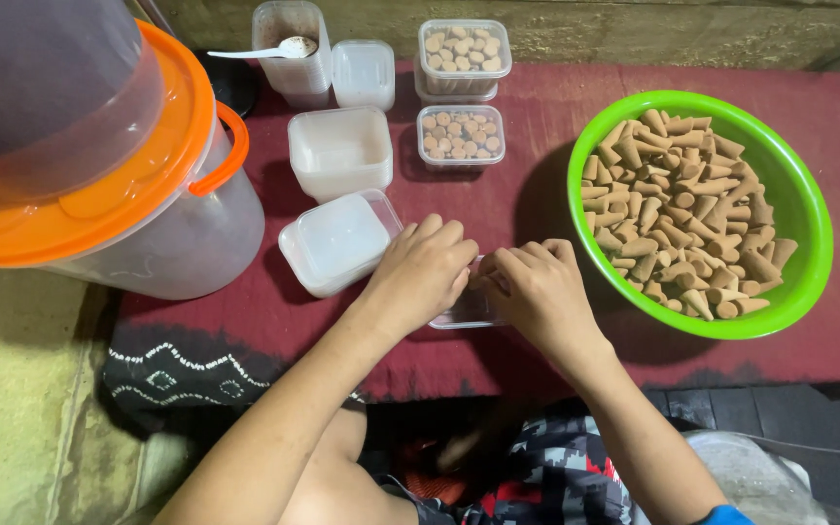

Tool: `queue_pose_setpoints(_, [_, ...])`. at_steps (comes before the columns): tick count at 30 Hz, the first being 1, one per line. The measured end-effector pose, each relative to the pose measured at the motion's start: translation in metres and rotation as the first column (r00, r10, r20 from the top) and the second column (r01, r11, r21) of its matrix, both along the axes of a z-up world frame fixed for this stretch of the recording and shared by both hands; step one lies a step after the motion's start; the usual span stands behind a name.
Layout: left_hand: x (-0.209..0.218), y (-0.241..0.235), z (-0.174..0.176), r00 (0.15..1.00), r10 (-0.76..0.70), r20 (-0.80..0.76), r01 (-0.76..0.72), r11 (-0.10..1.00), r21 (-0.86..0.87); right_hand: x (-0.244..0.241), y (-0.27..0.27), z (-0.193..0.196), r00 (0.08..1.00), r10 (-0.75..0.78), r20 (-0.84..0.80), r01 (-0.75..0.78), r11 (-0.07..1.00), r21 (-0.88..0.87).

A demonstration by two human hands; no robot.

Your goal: Packaging incense cones into small plastic containers from a large bowl.

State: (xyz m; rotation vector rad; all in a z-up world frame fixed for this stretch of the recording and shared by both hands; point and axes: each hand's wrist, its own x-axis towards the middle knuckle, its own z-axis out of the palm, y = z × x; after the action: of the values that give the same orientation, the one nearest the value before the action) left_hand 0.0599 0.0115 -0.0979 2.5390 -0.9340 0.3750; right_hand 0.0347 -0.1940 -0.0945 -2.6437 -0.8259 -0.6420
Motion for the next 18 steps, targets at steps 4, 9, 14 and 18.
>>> queue_pose_setpoints(4, [0.004, -0.005, -0.012, 1.000, 0.004, 0.027, -0.004, 1.000, -0.004, 0.005, -0.002, -0.008, 1.000, -0.002, 0.027, 0.002, 1.000, -0.014])
queue_pose_setpoints(9, [0.005, -0.004, -0.014, 1.000, -0.009, 0.015, 0.009, 1.000, 0.001, 0.003, 0.005, 0.006, 1.000, 0.015, 0.024, -0.015, 1.000, 0.012])
queue_pose_setpoints(14, [0.006, -0.004, -0.014, 0.999, -0.016, -0.039, 0.015, 0.999, -0.030, 0.003, 0.007, 0.013, 1.000, 0.025, 0.012, -0.025, 0.999, -0.025])
queue_pose_setpoints(18, [0.010, -0.005, -0.024, 0.999, -0.013, -0.036, 0.012, 0.999, -0.041, 0.006, 0.004, 0.005, 1.000, 0.030, 0.001, -0.030, 0.998, -0.053])
